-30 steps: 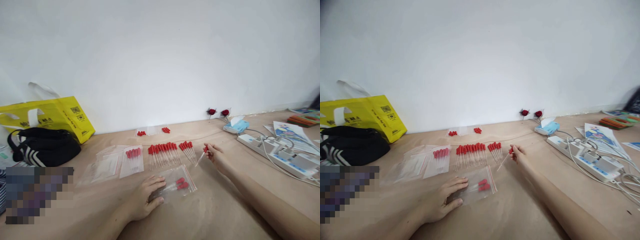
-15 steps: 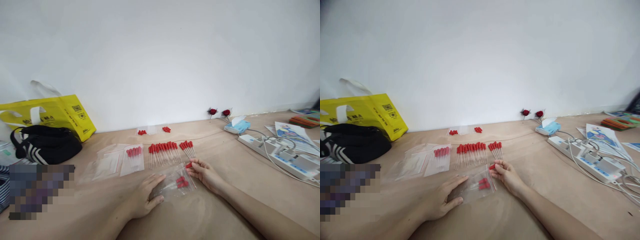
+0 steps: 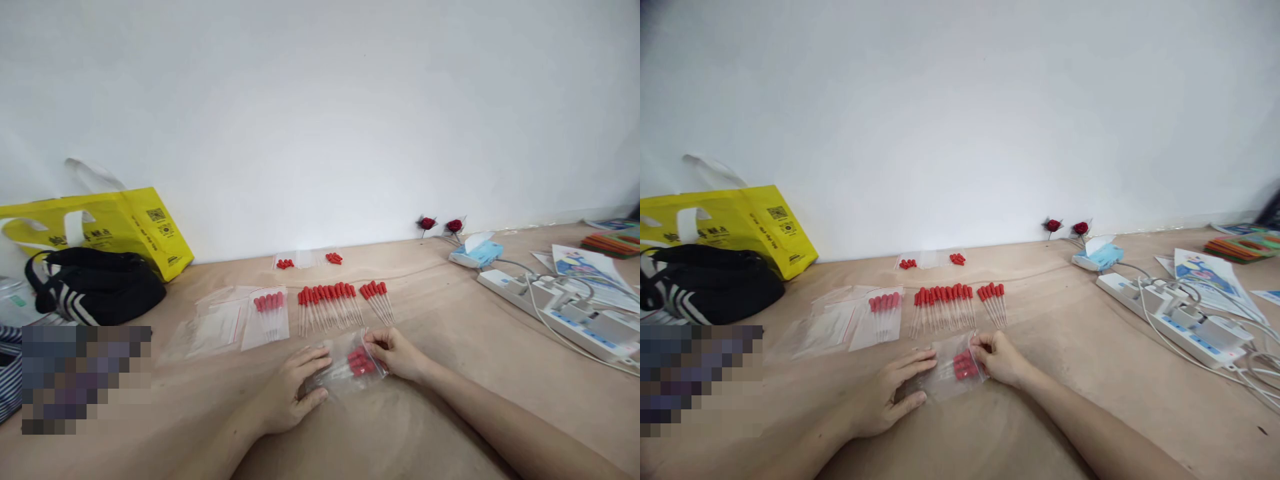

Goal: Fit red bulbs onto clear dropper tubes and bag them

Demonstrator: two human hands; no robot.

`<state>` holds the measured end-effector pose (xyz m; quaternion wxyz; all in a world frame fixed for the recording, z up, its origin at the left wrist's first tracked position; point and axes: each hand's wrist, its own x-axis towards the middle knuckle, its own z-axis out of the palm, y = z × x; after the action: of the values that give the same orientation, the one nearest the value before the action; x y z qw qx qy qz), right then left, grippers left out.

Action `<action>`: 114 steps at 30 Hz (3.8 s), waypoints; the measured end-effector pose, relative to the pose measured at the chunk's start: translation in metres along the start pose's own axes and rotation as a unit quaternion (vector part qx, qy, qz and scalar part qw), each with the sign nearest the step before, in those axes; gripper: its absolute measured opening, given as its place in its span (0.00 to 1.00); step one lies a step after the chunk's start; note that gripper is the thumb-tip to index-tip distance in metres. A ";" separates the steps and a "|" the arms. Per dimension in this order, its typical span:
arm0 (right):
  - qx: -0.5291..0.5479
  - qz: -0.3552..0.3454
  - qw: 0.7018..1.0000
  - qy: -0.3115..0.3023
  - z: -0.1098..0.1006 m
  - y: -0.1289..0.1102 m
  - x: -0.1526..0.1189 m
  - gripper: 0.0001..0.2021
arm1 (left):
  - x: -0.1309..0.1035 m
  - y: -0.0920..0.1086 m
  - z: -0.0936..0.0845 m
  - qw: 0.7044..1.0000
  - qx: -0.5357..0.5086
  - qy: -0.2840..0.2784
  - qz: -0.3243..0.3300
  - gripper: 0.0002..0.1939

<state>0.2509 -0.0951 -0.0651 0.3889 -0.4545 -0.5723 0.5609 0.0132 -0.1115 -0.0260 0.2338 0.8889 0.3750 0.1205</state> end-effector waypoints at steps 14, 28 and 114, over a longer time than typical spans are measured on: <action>-0.273 0.097 0.900 0.326 -0.099 -0.017 0.090 0.04 | -0.001 0.004 -0.006 1.000 0.007 -0.020 0.018 0.22; -0.065 0.113 0.927 0.352 -0.116 -0.007 0.085 0.08 | -0.003 0.000 -0.003 1.000 -0.001 -0.011 0.014 0.23; 0.259 -0.057 0.935 0.234 -0.042 0.001 0.010 0.20 | -0.001 0.003 -0.004 0.999 0.023 -0.021 -0.008 0.27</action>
<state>0.2886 -0.0737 -0.0640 0.6475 -0.4233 -0.3246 0.5443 0.0132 -0.1127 -0.0210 0.2223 0.8932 0.3801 0.0912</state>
